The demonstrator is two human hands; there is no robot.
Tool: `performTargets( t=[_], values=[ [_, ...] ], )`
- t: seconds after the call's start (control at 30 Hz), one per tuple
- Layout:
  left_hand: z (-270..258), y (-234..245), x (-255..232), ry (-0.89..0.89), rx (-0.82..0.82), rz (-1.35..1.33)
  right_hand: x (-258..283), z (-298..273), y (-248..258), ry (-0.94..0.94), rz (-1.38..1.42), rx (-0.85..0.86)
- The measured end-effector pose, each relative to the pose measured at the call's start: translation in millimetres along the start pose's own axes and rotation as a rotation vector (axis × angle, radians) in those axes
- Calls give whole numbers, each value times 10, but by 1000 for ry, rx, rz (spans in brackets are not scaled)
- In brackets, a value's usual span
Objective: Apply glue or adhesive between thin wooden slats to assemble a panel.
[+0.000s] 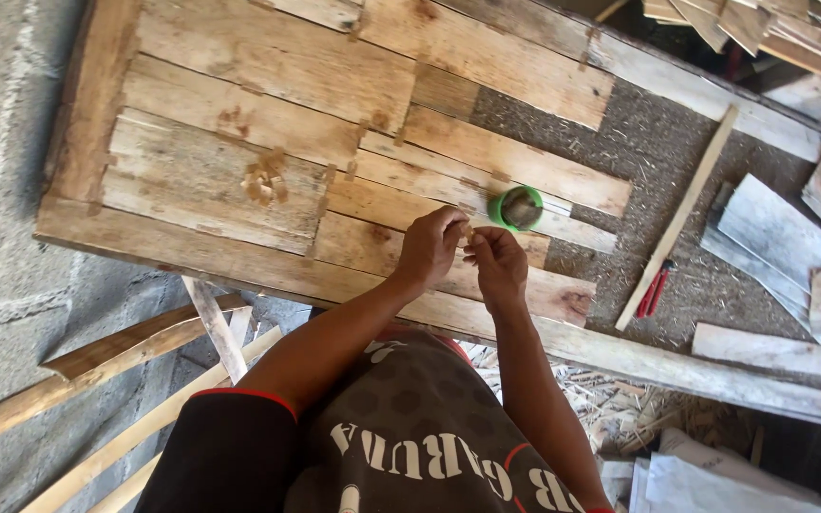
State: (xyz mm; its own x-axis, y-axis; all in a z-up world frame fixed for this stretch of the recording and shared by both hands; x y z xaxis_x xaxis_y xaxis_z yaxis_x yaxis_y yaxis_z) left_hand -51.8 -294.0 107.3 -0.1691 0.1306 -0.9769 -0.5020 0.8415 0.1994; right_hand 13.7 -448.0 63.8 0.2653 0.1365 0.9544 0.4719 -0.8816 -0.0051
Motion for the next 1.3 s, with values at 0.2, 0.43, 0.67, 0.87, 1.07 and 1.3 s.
performTargets(
  t=[0.2,0.43,0.67,0.87,1.07,1.3],
  values=[
    [192,-450,-96,-40,14,69,34,156,426,41,29,-124],
    [387,-830,-79,-49,19,47,77,397,767,194,-228,-344],
    [355,-887,108,-45,-224,149,95,461,834,172,-435,-473],
    [417,-1199,616,102,-277,141,137,447,834,105,-511,-526],
    [446,-1222,667,418,-245,-89,79,492,875,66,-527,-496],
    [441,-1233,657,530,-254,-217,16,491,875,69,-334,-450]
  ],
)
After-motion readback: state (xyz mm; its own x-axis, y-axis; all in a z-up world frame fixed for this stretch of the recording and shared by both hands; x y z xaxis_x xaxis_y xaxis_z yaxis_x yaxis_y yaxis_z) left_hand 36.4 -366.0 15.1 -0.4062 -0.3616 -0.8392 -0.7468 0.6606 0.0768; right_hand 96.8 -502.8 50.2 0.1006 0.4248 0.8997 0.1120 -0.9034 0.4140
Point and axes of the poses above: each hand's wrist, its own z-axis towards the middle knuckle, its own y-axis out of the back of the hand, x = y × z, the point moved 6 cm from there along z, towards the middle knuckle, and after that the axes turned 1 degree about y, right-handed, at the moved point
